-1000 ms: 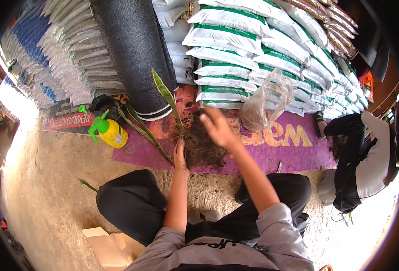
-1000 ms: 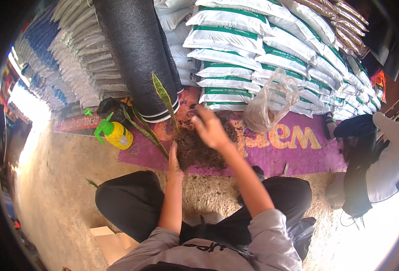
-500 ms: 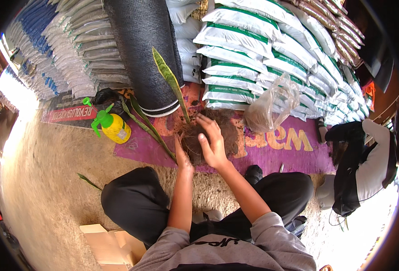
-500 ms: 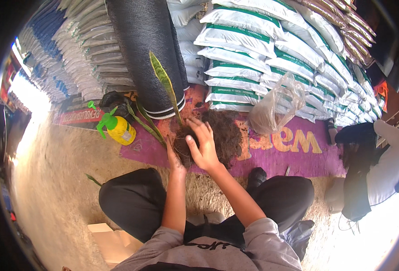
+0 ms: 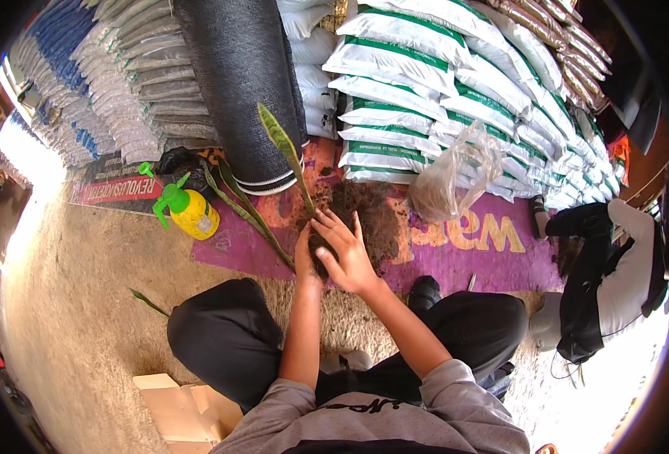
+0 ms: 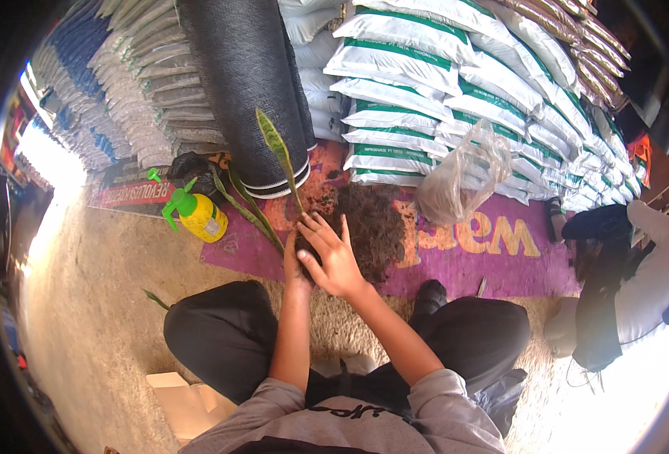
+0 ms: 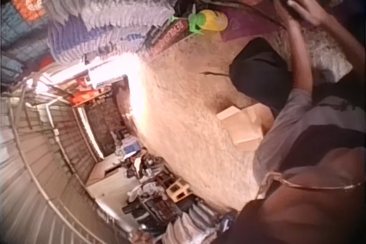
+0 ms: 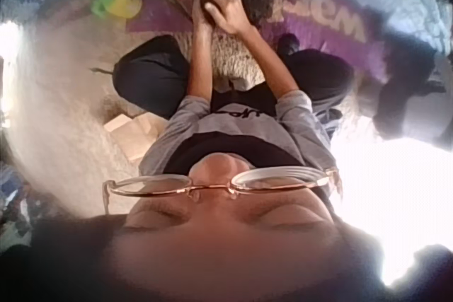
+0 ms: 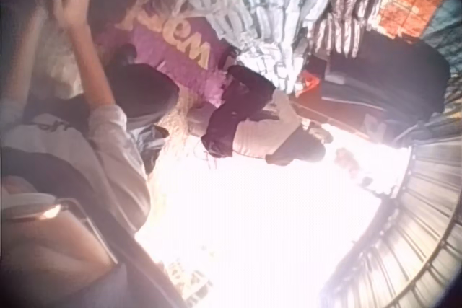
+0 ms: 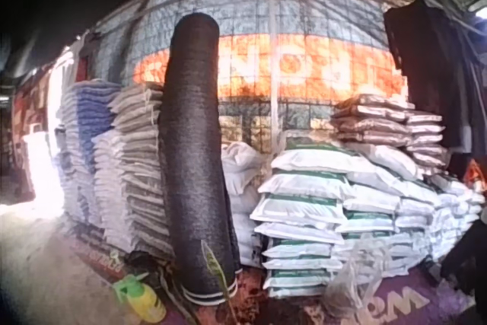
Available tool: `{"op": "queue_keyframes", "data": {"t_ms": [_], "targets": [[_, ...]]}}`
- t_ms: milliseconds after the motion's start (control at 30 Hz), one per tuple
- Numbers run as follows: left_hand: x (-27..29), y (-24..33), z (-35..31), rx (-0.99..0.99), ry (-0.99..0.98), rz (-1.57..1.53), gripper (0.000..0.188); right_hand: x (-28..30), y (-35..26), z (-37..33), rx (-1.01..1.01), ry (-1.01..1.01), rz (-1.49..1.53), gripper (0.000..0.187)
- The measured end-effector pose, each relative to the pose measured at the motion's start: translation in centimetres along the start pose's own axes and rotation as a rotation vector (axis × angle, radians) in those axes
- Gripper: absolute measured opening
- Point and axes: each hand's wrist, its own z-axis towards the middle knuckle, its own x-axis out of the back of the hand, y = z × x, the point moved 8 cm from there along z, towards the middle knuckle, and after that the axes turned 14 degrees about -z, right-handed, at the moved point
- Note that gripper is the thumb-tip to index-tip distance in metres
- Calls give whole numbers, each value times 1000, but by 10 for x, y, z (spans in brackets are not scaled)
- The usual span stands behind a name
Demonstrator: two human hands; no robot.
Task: The person sits on the floor and repeatedly packs soil around the root ball of a small plant, shaping it into a compact sphere by hand. The person handles the plant and soil directly without using tools.
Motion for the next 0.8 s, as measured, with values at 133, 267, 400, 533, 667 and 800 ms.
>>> {"op": "queue_keyframes", "data": {"t_ms": [133,267,400,533,667,800], "targets": [[-2,1,2,65,9,-46,32,44,33,-1,-189,403,378,40],[-5,3,-7,17,107,47,33,69,64,-16,-310,572,328,41],[-1,-9,-3,89,87,-22,34,68,32,-5,-196,501,167,41],[-8,-23,-9,-51,-47,208,39,21,5,1,-159,193,-107,53],[4,-23,-5,-79,37,348,43,13,26,-3,-280,175,-23,52],[-2,-20,-4,-58,-12,165,42,23,35,6,-261,291,320,48]]}}
